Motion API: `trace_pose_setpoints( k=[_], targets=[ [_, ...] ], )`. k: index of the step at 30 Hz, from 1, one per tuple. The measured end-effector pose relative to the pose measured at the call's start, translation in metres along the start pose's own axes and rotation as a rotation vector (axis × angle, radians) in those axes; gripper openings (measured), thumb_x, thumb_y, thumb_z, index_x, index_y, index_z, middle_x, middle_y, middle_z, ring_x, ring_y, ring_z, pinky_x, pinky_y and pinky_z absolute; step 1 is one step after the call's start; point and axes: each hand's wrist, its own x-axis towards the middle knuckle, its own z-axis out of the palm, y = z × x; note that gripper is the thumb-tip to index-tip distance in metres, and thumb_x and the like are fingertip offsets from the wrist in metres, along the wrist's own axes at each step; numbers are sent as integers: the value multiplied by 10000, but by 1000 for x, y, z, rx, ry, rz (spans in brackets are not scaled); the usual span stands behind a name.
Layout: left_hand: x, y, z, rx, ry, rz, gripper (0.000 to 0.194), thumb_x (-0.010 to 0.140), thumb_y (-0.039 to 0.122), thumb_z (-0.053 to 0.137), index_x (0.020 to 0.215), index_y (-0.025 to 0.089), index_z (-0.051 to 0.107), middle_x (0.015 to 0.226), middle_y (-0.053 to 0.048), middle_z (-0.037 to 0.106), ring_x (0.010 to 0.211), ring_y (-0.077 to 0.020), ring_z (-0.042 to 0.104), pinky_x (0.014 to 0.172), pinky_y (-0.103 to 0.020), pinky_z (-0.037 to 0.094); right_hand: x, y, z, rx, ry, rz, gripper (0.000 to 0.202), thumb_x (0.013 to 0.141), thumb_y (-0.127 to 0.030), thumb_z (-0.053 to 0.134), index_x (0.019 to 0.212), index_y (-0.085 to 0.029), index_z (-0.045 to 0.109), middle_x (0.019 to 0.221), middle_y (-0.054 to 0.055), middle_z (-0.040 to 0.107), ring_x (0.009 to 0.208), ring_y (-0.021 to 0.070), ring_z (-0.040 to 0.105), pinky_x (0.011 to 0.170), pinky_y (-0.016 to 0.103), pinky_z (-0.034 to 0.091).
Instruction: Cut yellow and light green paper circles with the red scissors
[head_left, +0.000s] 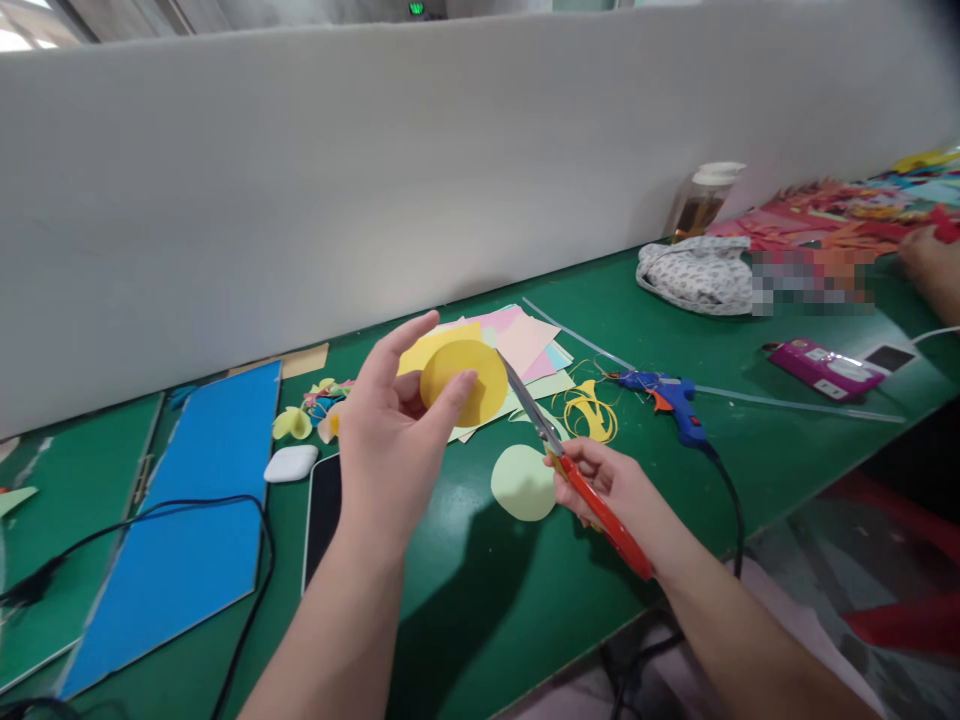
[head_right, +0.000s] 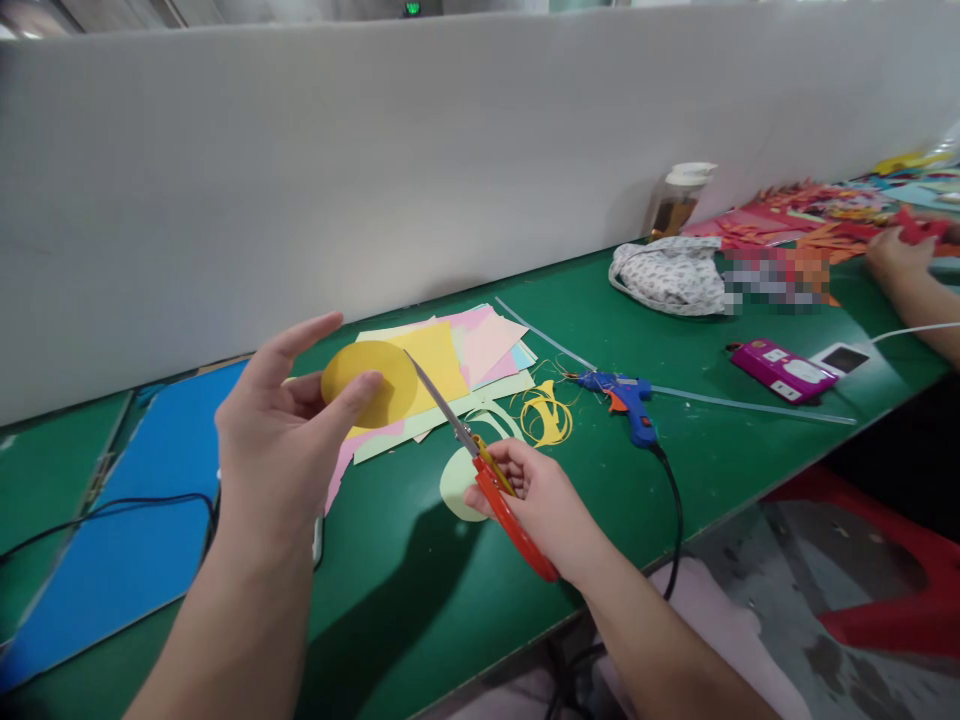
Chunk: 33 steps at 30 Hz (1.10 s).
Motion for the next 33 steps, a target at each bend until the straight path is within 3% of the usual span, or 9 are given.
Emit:
trace_pose_setpoints(
  k=[26,33],
  targets=[
    [2,-1,-2,0,14,-15,505,770,268,729,1261,252,611,761,-2,712,716,-174,704,581,-250,591,-2,0,-2,17,-26,16,376,614,-379,858,838,-192,621,666,-51,560,511,68,435,437,204,326],
    [0,1,-3,1,-8,-1,483,783,276,714,1253,238,610,769,-6,714,709,-176,708,588,-257,598,0,4,-2,-13,-27,-2,413,618,-441,849,869,-196,631,682,-42,557,532,83,452,482,224,375]
  ],
)
